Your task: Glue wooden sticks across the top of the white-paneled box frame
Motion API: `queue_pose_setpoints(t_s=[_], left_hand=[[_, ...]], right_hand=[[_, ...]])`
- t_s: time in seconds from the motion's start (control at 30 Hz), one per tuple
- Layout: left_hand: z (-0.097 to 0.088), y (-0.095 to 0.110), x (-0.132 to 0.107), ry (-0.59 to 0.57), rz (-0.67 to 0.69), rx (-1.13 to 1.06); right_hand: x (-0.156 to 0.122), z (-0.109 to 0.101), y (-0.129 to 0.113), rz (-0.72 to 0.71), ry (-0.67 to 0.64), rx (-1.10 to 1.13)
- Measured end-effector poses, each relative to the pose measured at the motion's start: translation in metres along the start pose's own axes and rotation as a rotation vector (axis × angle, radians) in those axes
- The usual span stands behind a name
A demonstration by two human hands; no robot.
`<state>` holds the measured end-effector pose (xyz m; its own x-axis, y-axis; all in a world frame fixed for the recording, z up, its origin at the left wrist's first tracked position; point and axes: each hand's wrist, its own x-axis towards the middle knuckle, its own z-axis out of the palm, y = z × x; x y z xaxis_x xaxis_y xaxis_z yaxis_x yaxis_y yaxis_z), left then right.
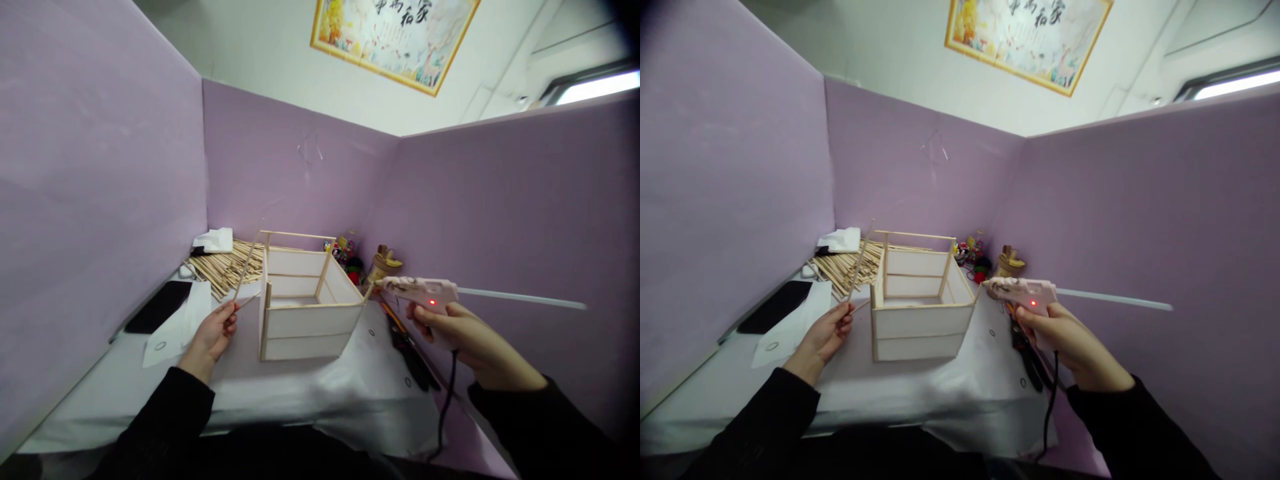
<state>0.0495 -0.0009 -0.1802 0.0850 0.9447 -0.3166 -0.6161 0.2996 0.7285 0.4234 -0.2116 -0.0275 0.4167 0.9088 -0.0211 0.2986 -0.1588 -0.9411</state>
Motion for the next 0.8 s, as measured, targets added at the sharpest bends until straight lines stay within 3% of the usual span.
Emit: queue_pose_setpoints(t_s=[0.8], left_hand=[[0.0002,-0.0002,-0.0007,0.005,0.008,-0.009]], right_hand=[[0.0000,0.0062,-0.0069,0.007,0.027,-0.023]])
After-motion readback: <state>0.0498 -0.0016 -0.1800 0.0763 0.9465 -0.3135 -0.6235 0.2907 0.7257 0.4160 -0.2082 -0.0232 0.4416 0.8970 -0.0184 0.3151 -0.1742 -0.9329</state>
